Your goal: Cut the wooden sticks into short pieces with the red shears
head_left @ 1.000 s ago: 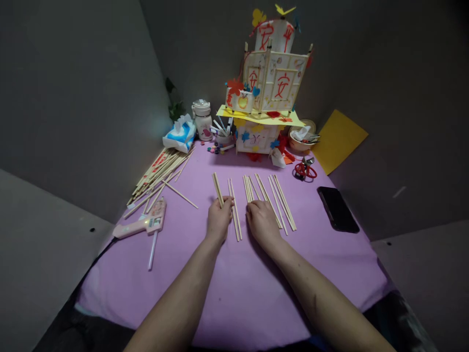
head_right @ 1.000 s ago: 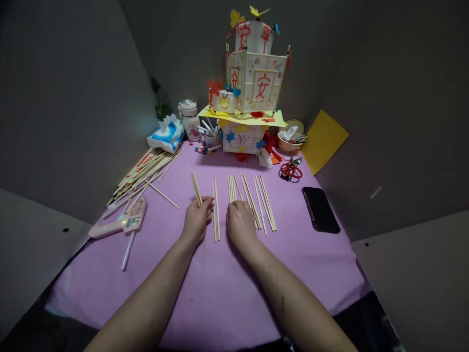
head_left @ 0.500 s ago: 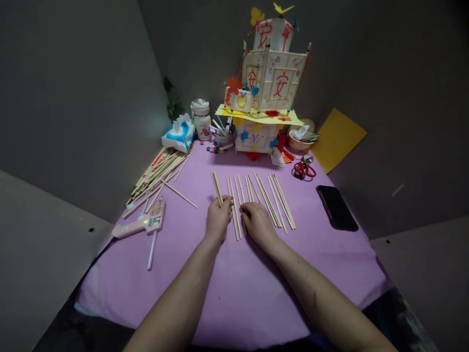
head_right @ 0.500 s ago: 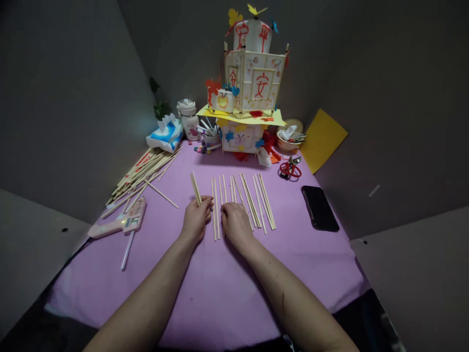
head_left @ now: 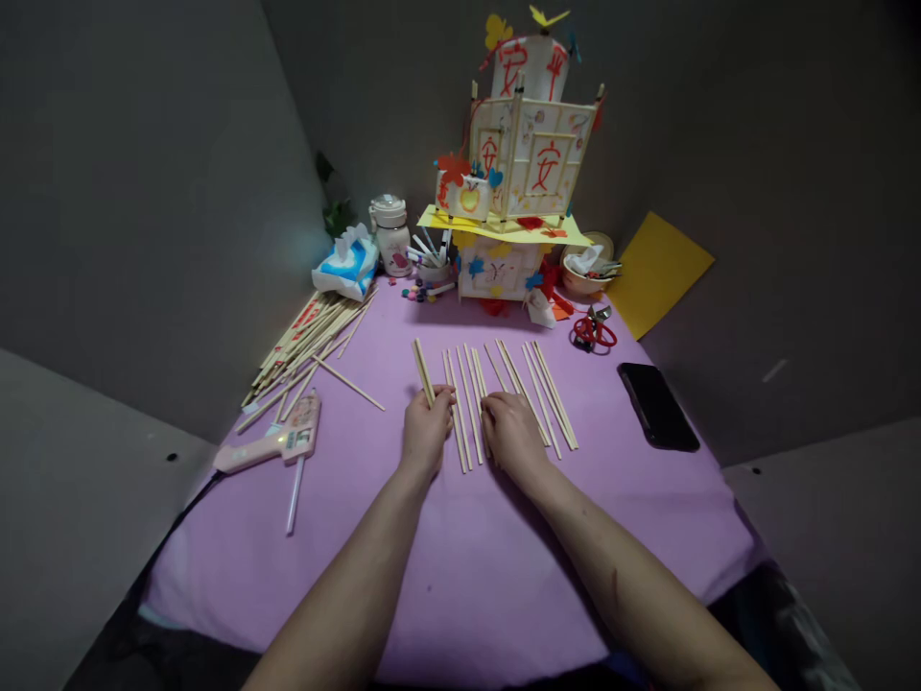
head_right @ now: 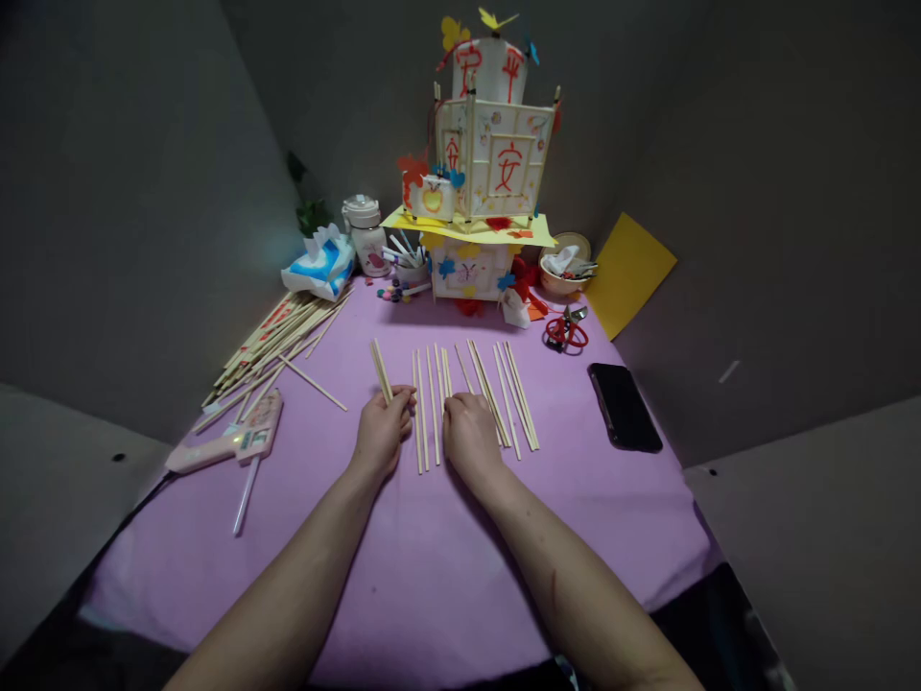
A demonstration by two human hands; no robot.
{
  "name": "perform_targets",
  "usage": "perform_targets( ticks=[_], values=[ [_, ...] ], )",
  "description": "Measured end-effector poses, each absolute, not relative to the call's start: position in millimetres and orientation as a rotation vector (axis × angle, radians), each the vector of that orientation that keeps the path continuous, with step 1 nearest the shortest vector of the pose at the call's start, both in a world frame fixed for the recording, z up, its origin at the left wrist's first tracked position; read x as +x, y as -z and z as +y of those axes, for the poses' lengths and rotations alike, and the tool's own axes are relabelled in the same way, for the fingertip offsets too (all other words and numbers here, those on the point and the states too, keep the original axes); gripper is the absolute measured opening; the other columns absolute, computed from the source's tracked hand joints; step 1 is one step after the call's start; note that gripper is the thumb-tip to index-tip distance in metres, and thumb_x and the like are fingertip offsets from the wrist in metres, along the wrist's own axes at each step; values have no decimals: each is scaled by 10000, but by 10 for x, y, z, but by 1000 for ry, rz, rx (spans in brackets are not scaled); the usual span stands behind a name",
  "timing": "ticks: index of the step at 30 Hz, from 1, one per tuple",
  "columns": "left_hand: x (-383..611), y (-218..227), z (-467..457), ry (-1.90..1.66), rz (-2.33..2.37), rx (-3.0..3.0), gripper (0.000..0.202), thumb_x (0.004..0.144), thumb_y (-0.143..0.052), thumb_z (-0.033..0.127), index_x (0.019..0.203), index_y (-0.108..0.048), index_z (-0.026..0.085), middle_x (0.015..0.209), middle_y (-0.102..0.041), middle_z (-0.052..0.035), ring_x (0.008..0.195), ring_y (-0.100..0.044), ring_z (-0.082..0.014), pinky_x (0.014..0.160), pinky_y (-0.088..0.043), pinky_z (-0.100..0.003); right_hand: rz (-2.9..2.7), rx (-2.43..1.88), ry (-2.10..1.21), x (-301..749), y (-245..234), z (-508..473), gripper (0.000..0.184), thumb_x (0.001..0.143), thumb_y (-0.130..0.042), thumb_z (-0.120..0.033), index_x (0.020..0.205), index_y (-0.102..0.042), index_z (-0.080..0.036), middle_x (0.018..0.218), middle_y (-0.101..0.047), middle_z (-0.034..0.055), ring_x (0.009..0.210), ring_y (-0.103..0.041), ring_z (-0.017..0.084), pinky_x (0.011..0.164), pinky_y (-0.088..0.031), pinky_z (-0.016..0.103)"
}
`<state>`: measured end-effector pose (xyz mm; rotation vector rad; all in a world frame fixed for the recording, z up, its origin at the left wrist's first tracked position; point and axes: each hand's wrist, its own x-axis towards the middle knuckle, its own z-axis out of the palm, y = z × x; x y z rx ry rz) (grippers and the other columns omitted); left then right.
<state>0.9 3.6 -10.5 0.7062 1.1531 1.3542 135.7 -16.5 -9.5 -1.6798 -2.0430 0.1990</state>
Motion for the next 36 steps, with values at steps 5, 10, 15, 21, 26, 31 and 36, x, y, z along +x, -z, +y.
perform_targets(
  ticks=[5,10,15,21,26,31,36],
  values=[
    [12,95,35,-1357,1167,709,207,723,-661,281,857,-574,150,663,-526,41,384,-279,-7,377,-158,-178,-2005,-1688,-115,1449,61,-121,274,933,-442,-135,1011,-705,-135,1071,-679,112,1008,-537,234,914,-379,322],
    [10,71,31,-1344,1168,712,192,730,-654,259,861,-577,142,676,-523,31,394,-278,-5,378,-151,-176,-1962,-1841,-20,1678,77,-13,260,923,-458,-137,1003,-704,-113,1037,-678,143,981,-545,257,910,-369,350],
    [11,47,28,-1352,1158,696,206,719,-660,257,859,-571,134,671,-516,36,396,-261,0,377,-141,-169,-1932,-1901,-116,1717,95,28,234,902,-474,-125,945,-704,-129,935,-684,129,939,-581,238,868,-381,321],
    [15,41,32,-1348,1146,679,249,682,-687,267,858,-572,133,641,-505,48,392,-268,-2,381,-144,-167,-1764,-1889,-362,1676,80,24,191,850,-540,-144,961,-696,-144,924,-698,98,878,-616,205,786,-410,275],
    [20,33,34,-1354,1152,692,286,666,-707,301,854,-574,131,646,-518,46,384,-257,5,377,-135,-165,-1802,-1735,-432,1571,89,-5,225,838,-519,-115,958,-705,-155,943,-709,79,912,-624,193,843,-421,262],
    [15,39,41,-1351,1151,694,307,660,-720,319,849,-576,126,652,-523,44,388,-251,7,371,-136,-161,-1703,-1896,-194,1953,-1,90,287,868,-489,-155,1083,-676,-121,1061,-690,119,1009,-604,226,899,-407,291],
    [15,56,48,-1345,1140,693,281,667,-713,295,848,-580,126,643,-512,45,394,-255,4,374,-139,-158,-1611,-2247,-112,2407,6,176,258,850,-481,-174,976,-696,-109,957,-699,151,884,-635,257,749,-417,318]
  ],
)
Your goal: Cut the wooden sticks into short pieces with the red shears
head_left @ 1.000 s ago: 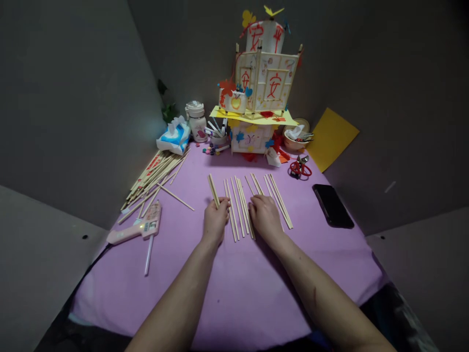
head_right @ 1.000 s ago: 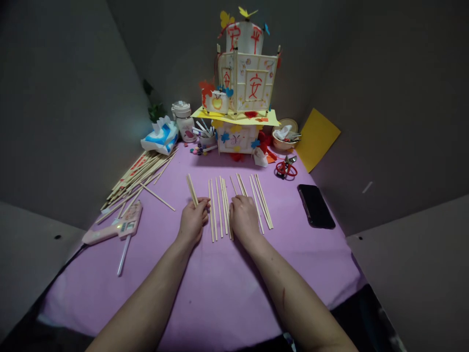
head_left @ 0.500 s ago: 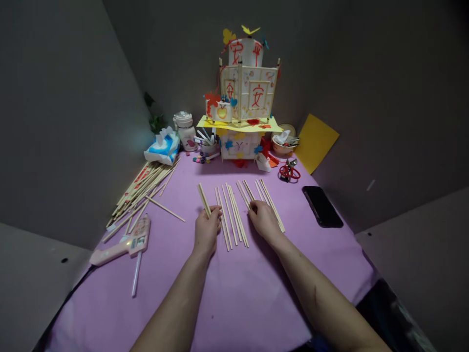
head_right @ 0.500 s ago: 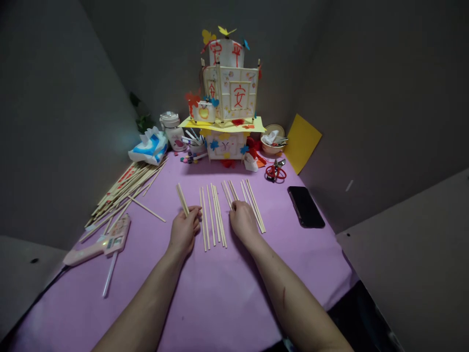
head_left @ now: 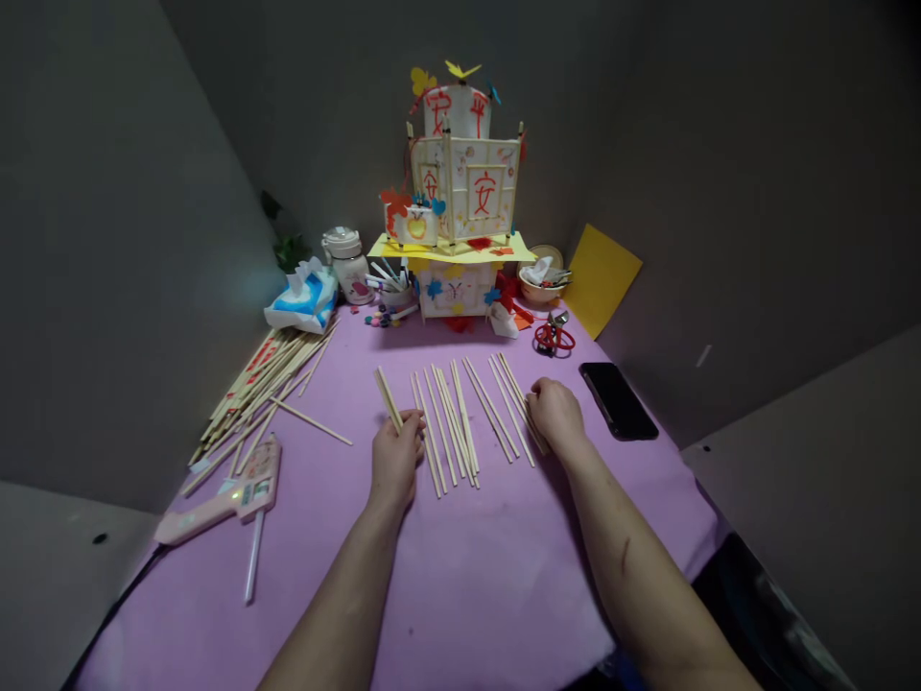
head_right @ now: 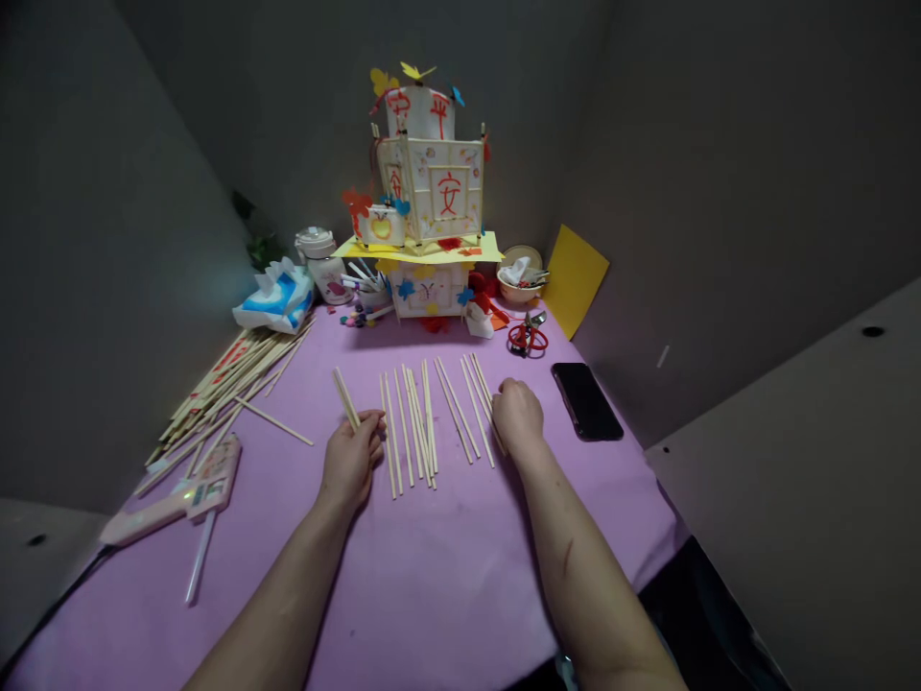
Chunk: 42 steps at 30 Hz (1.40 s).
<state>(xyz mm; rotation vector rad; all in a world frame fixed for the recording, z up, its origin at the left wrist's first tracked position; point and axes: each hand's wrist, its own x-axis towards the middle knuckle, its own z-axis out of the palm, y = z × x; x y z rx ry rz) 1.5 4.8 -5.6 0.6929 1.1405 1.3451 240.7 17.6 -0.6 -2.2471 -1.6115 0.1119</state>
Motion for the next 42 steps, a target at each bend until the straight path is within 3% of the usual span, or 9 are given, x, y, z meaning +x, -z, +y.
perform_targets(
  ticks=[12,17,20,23,28,32,35,38,42],
  values=[
    [12,82,53,-1363,1129,703,248,687,-705,268,855,-589,125,648,-515,43,397,-268,5,375,-144,-151,-1477,-2162,-322,2410,40,214,124,743,-542,-182,701,-653,-149,706,-658,98,702,-588,208,627,-352,300],
    [68,-25,-29,-1352,1038,716,304,693,-745,313,895,-616,127,713,-569,19,393,-270,15,372,-150,-152,-1116,-1458,-1220,2185,-116,105,150,746,-592,-329,704,-568,-187,545,-452,-51,473,-366,92,485,-251,256],
    [124,-106,-120,-1270,909,719,365,708,-763,331,973,-629,119,774,-605,-8,396,-274,23,377,-154,-152,-1010,-1139,-1704,1878,-155,-1,215,728,-648,-349,662,-526,-185,516,-376,-78,452,-273,68,461,-173,253],
    [141,-119,-159,-1193,799,666,407,710,-783,354,990,-638,97,715,-556,13,399,-251,29,380,-141,-149,-946,-990,-1930,1627,-129,-85,232,720,-694,-340,679,-546,-165,526,-394,-76,463,-251,57,468,-137,252],
    [82,-42,-113,-1186,762,556,392,652,-836,337,867,-632,80,603,-426,69,414,-228,27,385,-146,-131,-929,-964,-1997,1488,-65,-131,260,722,-733,-340,689,-557,-151,532,-425,-66,461,-268,47,471,-127,249],
    [72,-9,-97,-1194,774,526,363,638,-851,295,804,-595,99,597,-428,68,414,-244,25,384,-160,-123,-967,-1004,-1942,1469,-51,-163,287,707,-771,-369,753,-588,-152,593,-544,-26,490,-389,64,478,-216,232],
    [58,-32,-90,-1218,733,489,308,711,-800,298,829,-602,94,658,-490,32,421,-272,24,383,-187,-119,-981,-1046,-1871,1462,-36,-174,342,675,-810,-395,795,-600,-154,681,-633,22,546,-491,93,515,-298,238],
    [3,-78,-58,-1179,617,372,249,841,-655,322,910,-630,85,723,-540,-17,432,-304,6,387,-244,-130,-937,-1030,-1838,1480,-24,-157,350,673,-818,-396,792,-597,-153,615,-564,-20,511,-430,69,489,-254,226],
    [-79,-100,-10,-1118,558,272,149,880,-571,206,928,-640,83,727,-548,-36,449,-354,-9,411,-319,-134,-932,-998,-1835,1519,-42,-131,331,689,-808,-383,779,-604,-139,642,-532,-19,518,-374,57,465,-194,233]
  ],
)
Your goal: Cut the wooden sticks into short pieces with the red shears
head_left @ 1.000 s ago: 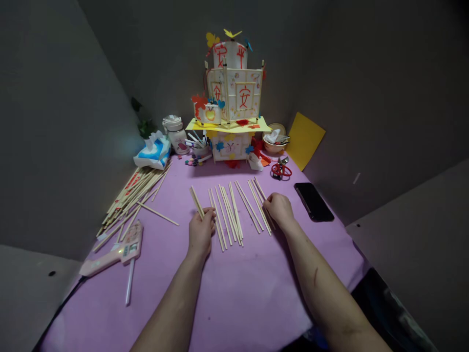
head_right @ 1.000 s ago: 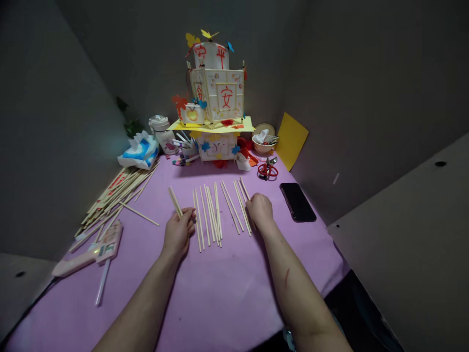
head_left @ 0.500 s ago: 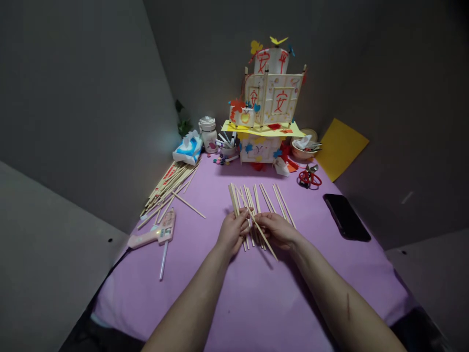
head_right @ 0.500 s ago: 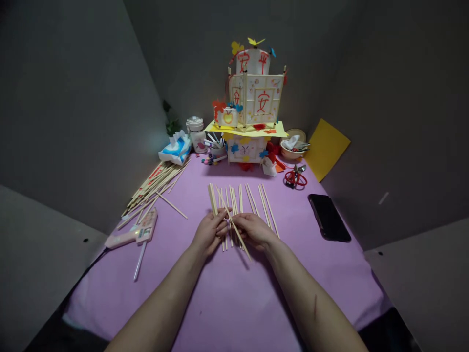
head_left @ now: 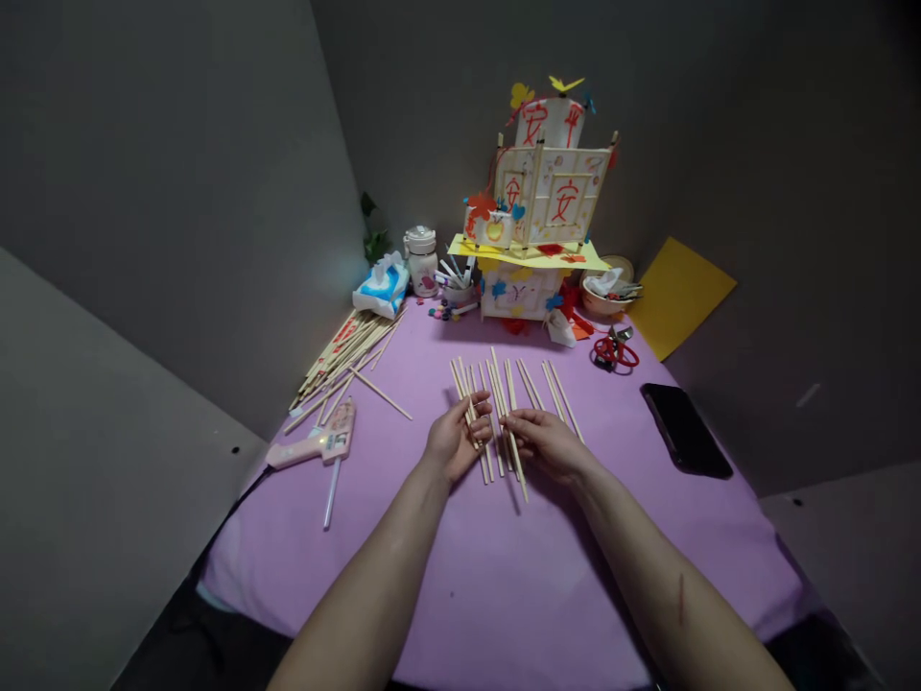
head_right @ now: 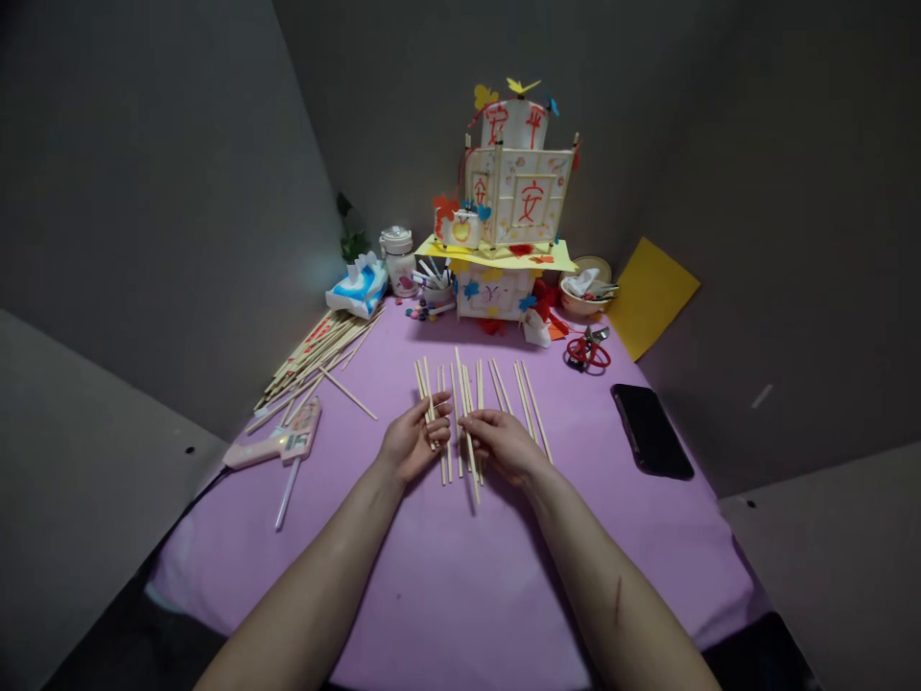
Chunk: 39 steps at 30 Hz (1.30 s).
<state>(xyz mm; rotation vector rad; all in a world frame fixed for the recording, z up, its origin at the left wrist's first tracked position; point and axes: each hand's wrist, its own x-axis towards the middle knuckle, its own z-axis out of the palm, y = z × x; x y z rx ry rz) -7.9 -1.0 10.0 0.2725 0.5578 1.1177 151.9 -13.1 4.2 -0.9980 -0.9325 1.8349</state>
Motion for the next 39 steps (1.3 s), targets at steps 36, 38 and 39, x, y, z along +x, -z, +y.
perform_targets(
  ticks=[36,38,39],
  values=[
    [-172,12,64,-1512,861,499,173,810,-580,190,964,-504,179,673,-583,19,453,-413,-43,456,-286,-168,-924,-1161,-1523,1674,-91,-52,355,638,-811,-403,784,-587,-170,639,-497,-42,500,-344,64,469,-226,238],
    [-183,25,80,-1541,923,525,171,803,-566,190,958,-494,183,663,-568,28,428,-359,-36,439,-234,-174,-943,-1200,-1457,1727,-116,-43,334,660,-790,-413,774,-589,-172,605,-469,-54,483,-315,62,459,-209,240],
    [-185,30,85,-1547,953,540,172,800,-562,195,956,-490,185,666,-570,26,429,-358,-38,440,-232,-177,-958,-1229,-1425,1754,-126,-39,326,672,-778,-423,771,-590,-175,592,-459,-57,475,-307,64,453,-202,242]
  ],
)
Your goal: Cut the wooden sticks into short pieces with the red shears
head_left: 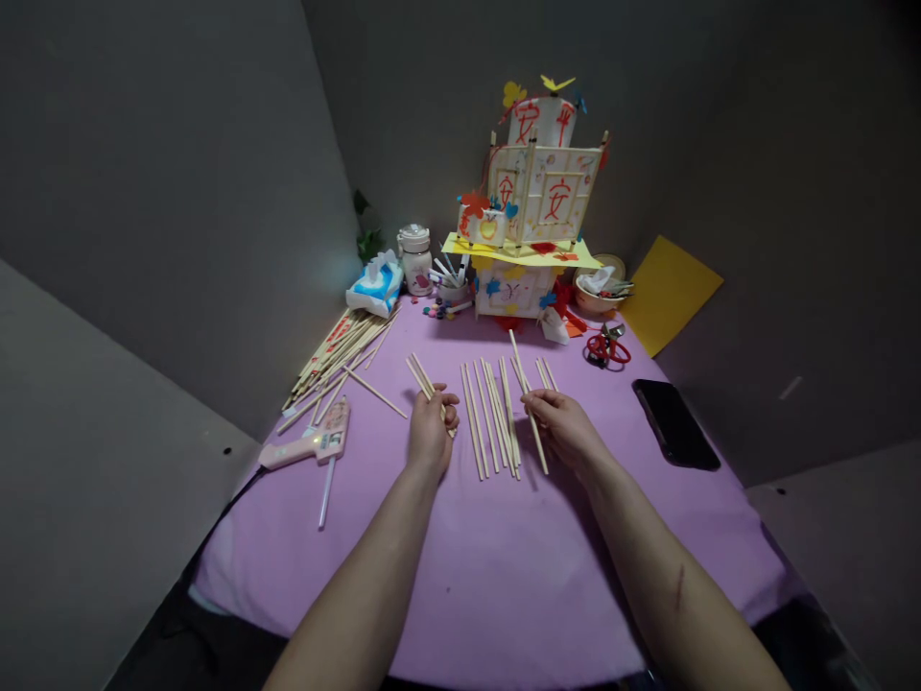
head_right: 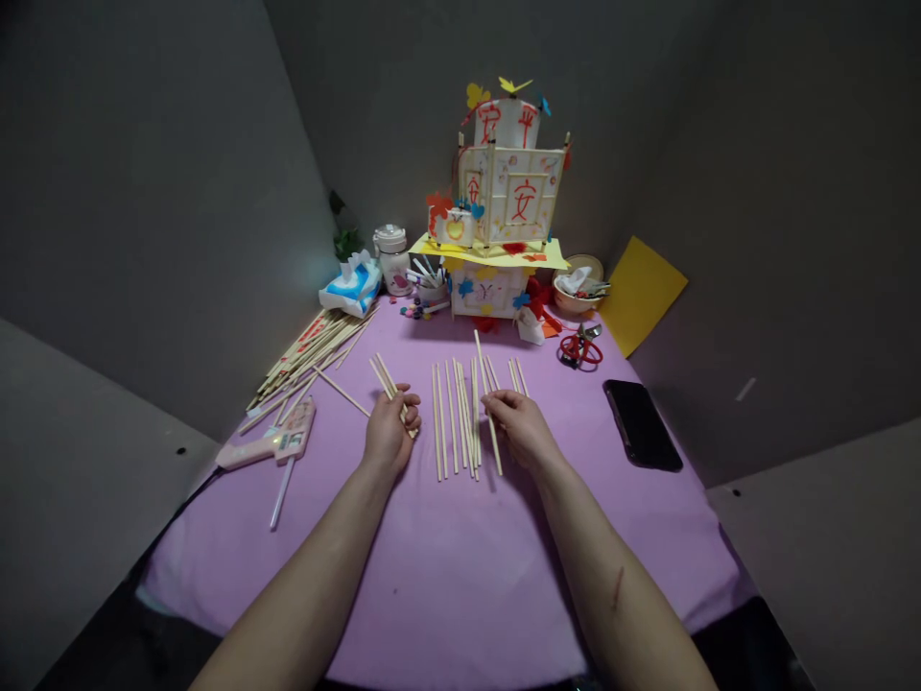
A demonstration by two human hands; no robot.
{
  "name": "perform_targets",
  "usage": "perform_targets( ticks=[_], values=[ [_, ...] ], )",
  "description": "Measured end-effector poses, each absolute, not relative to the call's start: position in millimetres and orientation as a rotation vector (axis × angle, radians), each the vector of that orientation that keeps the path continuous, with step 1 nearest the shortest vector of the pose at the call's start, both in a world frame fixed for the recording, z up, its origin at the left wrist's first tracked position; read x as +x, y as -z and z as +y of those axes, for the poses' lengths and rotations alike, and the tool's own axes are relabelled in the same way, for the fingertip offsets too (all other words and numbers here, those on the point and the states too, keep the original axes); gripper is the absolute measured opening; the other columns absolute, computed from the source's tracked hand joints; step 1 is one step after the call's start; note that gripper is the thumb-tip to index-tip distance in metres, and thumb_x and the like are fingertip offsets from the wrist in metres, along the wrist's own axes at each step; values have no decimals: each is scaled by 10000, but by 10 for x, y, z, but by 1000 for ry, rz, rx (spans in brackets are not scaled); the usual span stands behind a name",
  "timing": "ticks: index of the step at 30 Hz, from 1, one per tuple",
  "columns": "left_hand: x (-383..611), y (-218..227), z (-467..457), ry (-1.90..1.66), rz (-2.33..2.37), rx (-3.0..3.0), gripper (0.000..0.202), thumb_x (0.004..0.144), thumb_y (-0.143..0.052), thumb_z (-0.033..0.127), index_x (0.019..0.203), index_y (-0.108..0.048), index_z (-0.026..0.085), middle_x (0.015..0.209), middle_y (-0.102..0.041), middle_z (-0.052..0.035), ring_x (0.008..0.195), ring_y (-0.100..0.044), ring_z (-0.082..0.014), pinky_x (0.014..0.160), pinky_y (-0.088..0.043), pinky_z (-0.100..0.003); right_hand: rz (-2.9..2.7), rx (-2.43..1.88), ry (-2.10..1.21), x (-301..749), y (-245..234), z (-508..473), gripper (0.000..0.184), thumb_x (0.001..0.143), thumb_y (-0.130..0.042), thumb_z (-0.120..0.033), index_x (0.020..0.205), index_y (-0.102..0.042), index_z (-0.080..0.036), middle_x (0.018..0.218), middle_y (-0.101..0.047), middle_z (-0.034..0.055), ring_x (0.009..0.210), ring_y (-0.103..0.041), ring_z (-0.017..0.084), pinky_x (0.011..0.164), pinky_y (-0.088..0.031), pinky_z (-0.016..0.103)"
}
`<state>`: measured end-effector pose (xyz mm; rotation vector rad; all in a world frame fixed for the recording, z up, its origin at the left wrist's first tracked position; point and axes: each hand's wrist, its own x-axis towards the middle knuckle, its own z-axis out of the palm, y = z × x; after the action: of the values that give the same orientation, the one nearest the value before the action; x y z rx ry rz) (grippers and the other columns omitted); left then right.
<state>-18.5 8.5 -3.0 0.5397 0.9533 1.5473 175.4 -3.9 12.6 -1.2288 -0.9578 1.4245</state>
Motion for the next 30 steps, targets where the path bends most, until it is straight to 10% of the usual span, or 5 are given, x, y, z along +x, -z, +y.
perform_targets(
  ticks=[13,21,30],
  values=[
    [-183,35,87,-1509,1024,550,225,781,-563,222,994,-507,176,745,-630,-15,562,-551,-83,538,-401,-195,-1082,-1391,-1131,1990,-39,74,316,712,-696,-484,794,-608,-192,617,-523,-34,504,-412,109,498,-316,259],
    [-225,42,114,-1519,1249,657,178,788,-558,239,945,-599,165,678,-505,29,529,-492,-72,501,-385,-181,-1462,-2102,-187,2547,-15,164,240,828,-556,-342,885,-698,-157,793,-702,108,770,-619,233,694,-383,317],
    [-432,149,209,-1189,1716,1333,334,861,-477,210,1153,-612,124,794,-615,-62,611,-584,-146,560,-483,-253,-1557,-2279,-252,2624,67,209,228,844,-585,-334,929,-715,-167,878,-725,119,862,-651,239,702,-390,295]
  ],
)
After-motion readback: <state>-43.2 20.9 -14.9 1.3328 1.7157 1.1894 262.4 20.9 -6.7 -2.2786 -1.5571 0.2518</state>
